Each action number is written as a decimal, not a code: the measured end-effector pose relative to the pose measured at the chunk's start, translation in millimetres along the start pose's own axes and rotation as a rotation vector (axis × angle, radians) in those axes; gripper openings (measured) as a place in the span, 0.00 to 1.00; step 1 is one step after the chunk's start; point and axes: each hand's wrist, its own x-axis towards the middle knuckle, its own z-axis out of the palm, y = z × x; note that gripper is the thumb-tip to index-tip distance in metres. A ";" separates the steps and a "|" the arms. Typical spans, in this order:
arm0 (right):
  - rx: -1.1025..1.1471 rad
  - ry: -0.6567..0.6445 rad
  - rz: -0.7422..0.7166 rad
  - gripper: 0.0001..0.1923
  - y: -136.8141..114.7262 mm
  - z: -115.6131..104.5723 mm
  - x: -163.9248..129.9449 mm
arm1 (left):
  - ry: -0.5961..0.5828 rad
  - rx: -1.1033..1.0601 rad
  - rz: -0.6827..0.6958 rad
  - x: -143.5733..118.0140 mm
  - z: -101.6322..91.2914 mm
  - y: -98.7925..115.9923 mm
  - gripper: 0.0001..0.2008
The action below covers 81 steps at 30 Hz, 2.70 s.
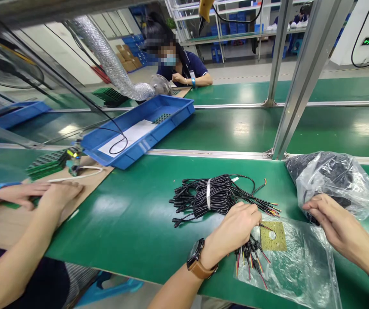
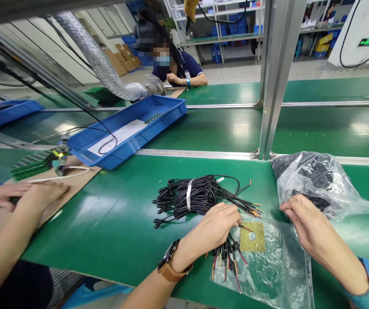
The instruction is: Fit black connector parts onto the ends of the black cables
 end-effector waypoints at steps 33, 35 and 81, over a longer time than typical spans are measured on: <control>0.180 -0.089 0.133 0.12 -33.1 53.6 -0.7 | -0.008 0.058 -0.030 0.3 1.5 3.3 0.10; 0.212 -0.084 0.033 0.10 -37.7 56.2 0.3 | 0.007 0.051 -0.032 -0.2 1.0 5.2 0.09; -0.056 -0.247 -0.281 0.16 -48.2 70.8 4.5 | 0.046 0.090 -0.081 4.6 3.6 9.7 0.11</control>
